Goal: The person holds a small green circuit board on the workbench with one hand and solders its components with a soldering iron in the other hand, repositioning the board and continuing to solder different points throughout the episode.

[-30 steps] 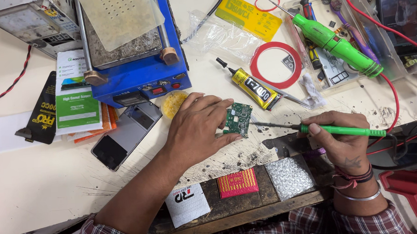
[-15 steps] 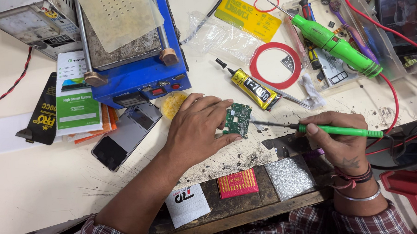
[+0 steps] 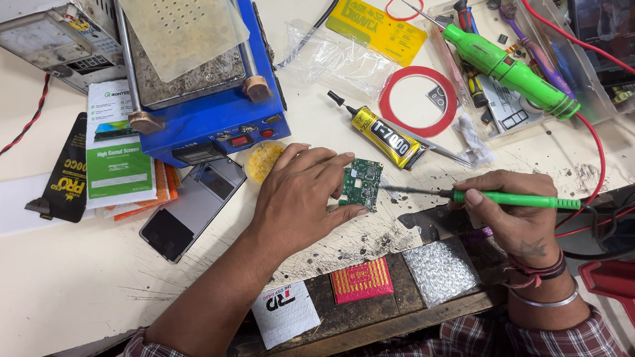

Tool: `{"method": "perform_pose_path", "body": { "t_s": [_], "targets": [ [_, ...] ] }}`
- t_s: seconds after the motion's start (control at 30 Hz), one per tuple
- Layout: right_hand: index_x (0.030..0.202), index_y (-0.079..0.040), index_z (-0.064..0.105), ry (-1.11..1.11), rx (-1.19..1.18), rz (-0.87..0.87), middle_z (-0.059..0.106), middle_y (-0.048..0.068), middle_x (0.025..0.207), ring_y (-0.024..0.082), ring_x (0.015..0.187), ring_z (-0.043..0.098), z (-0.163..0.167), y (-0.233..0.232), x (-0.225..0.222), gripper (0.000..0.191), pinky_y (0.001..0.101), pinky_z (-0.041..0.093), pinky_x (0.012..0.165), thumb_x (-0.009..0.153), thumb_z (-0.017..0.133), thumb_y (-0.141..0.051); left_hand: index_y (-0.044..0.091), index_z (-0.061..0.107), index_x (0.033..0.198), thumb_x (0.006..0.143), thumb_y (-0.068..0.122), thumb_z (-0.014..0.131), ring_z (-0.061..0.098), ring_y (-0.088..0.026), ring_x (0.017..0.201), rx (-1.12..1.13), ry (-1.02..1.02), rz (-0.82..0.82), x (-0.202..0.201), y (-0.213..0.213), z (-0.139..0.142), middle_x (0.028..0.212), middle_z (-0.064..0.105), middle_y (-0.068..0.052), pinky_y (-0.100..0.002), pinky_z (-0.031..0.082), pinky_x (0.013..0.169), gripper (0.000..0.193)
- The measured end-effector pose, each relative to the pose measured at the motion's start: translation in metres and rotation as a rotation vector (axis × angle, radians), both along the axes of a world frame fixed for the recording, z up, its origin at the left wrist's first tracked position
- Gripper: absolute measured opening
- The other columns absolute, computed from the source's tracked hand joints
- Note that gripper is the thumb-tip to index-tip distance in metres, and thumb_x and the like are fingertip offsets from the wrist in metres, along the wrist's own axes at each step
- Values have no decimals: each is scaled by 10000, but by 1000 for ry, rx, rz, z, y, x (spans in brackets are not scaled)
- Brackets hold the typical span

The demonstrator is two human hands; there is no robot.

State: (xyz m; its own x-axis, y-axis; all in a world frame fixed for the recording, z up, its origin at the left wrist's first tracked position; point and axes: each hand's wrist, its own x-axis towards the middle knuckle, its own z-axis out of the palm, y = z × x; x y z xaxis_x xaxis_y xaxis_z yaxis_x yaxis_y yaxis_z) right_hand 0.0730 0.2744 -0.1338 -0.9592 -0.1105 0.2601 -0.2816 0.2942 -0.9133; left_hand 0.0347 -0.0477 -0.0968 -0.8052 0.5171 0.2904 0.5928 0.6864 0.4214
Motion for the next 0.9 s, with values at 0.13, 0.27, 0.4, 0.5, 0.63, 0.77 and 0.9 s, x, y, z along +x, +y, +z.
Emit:
{"method": "perform_pose_path", "body": {
  "t_s": [0.13, 0.27, 0.4, 0.5, 0.63, 0.77, 0.9],
  "targets": [
    [1029, 54, 740, -32, -39, -22, 737, 76, 768, 45, 547, 564, -2, -1, 1, 153, 202, 436, 494, 965, 687, -74, 20, 661, 1291, 732, 459, 857, 605, -235, 1192, 2, 20, -7, 0, 0, -1, 865, 707, -30, -440, 402, 1075, 736],
    [1023, 53, 740, -28, -25, -2, 736, 76, 764, 44, 547, 574, -2, 0, 1, 152, 200, 447, 497, 961, 690, -76, 19, 662, 1281, 738, 463, 853, 600, -242, 1198, 6, 22, -6, 0, 0, -2, 898, 713, -35, -438, 407, 1066, 726],
    [1029, 56, 736, -41, -54, -12, 744, 84, 780, 45, 545, 567, -1, -1, 0, 156, 198, 437, 492, 962, 687, -76, 18, 664, 1279, 738, 471, 852, 597, -246, 1202, 4, 23, -8, 0, -1, -1, 911, 713, -44, -444, 405, 1067, 730],
    [1025, 55, 737, -17, -17, 6, 744, 85, 775, 46, 544, 577, 3, 0, -1, 152, 198, 445, 493, 959, 685, -72, 18, 664, 1279, 733, 472, 852, 597, -248, 1201, -3, 14, -7, -1, -1, 0, 914, 714, -47, -444, 406, 1069, 735],
    [1041, 57, 732, -62, -85, -34, 750, 89, 782, 45, 529, 555, 3, -3, 0, 155, 198, 420, 475, 963, 678, -66, 33, 671, 1246, 745, 474, 850, 595, -252, 1208, 13, 79, -11, 0, -1, 0, 1007, 725, -68, -439, 407, 1070, 691],
    [1022, 52, 740, -11, -12, 3, 735, 78, 758, 47, 540, 572, 3, -1, -1, 146, 200, 438, 491, 962, 686, -70, 21, 665, 1282, 738, 468, 849, 600, -250, 1203, 6, 33, -8, 0, -1, 1, 912, 716, -48, -443, 409, 1068, 728],
    [1019, 50, 738, -27, -24, -1, 742, 75, 766, 46, 536, 576, 1, 0, 0, 147, 199, 443, 486, 961, 683, -73, 19, 664, 1283, 746, 471, 848, 600, -253, 1202, 13, 16, -11, 0, 0, 2, 883, 711, -44, -443, 414, 1063, 726]
  ]
}}
